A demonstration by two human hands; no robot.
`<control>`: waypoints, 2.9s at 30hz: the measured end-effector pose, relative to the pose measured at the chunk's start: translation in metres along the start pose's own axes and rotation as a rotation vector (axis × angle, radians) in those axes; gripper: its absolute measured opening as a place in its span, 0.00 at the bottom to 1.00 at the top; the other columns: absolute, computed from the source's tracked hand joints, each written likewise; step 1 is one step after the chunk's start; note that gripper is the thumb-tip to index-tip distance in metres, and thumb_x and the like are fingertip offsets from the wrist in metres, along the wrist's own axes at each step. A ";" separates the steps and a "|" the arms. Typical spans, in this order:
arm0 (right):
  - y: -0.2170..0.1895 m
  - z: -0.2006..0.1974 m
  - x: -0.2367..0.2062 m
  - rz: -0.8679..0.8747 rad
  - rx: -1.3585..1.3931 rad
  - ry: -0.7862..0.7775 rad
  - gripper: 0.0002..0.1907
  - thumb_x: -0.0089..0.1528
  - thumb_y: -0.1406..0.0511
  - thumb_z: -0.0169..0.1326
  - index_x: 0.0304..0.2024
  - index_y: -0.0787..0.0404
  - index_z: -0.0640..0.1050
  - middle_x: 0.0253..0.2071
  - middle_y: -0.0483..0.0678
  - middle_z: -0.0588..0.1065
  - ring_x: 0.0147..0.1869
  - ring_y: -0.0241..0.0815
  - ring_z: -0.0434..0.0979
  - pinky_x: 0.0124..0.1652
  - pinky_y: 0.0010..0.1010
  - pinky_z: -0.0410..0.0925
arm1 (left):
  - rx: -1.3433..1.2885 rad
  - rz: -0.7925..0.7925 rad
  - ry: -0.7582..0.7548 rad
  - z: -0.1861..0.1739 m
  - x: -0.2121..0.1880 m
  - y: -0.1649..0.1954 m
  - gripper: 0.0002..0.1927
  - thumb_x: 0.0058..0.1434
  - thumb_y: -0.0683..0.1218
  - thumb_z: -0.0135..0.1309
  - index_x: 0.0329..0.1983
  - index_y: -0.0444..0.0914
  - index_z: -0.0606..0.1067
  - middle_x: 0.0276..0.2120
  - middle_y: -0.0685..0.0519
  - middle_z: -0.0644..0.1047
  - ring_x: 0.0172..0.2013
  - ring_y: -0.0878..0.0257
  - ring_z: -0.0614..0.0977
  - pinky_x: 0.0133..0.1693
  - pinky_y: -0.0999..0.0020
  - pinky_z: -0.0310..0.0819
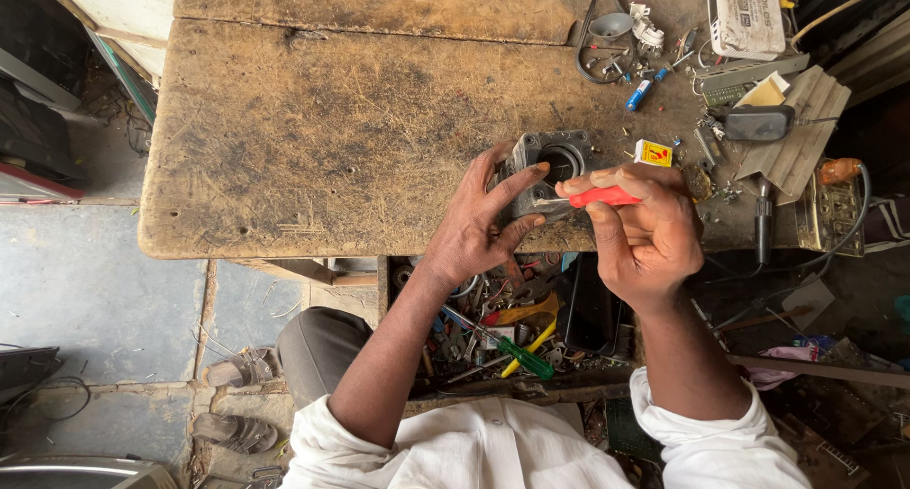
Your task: The person disassembles a small metal box using a screwdriver, removes a circular component, and cleans the interior with a brush. They then reassemble the box and tighten the screws.
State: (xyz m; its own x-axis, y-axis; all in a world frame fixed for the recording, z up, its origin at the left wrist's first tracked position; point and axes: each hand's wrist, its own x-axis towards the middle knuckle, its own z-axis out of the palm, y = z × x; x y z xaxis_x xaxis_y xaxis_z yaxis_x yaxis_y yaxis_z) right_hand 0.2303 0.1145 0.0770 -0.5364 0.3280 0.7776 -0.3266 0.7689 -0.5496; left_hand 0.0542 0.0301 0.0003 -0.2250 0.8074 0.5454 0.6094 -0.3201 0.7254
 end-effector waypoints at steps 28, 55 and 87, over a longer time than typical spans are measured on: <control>-0.003 -0.004 -0.017 0.052 -0.013 0.100 0.20 0.72 0.81 0.49 0.64 0.67 0.63 0.56 0.62 0.72 0.50 0.53 0.83 0.52 0.43 0.81 | -0.059 0.041 -0.016 -0.006 -0.003 -0.002 0.48 0.52 0.68 0.68 0.73 0.47 0.68 0.72 0.33 0.62 0.73 0.34 0.65 0.72 0.40 0.62; -0.016 0.001 -0.024 0.032 0.054 0.160 0.20 0.75 0.80 0.48 0.67 0.65 0.63 0.56 0.57 0.73 0.52 0.51 0.84 0.56 0.43 0.81 | 0.523 0.090 0.783 -0.070 -0.079 -0.012 0.14 0.67 0.45 0.54 0.53 0.38 0.68 0.51 0.50 0.72 0.58 0.51 0.72 0.65 0.41 0.59; 0.007 0.004 0.006 0.033 -0.153 0.014 0.18 0.71 0.80 0.55 0.62 0.70 0.68 0.55 0.58 0.75 0.52 0.49 0.84 0.52 0.37 0.80 | 0.263 0.111 0.362 -0.040 -0.042 -0.005 0.58 0.56 0.63 0.70 0.77 0.36 0.50 0.69 0.42 0.62 0.70 0.48 0.65 0.73 0.52 0.62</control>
State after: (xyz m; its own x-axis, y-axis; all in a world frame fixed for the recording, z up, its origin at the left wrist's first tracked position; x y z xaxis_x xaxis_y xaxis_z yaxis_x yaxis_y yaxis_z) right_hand 0.2219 0.1198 0.0763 -0.5338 0.3609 0.7647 -0.1865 0.8318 -0.5228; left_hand 0.0304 -0.0224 -0.0092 -0.3700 0.5357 0.7590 0.8064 -0.2205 0.5487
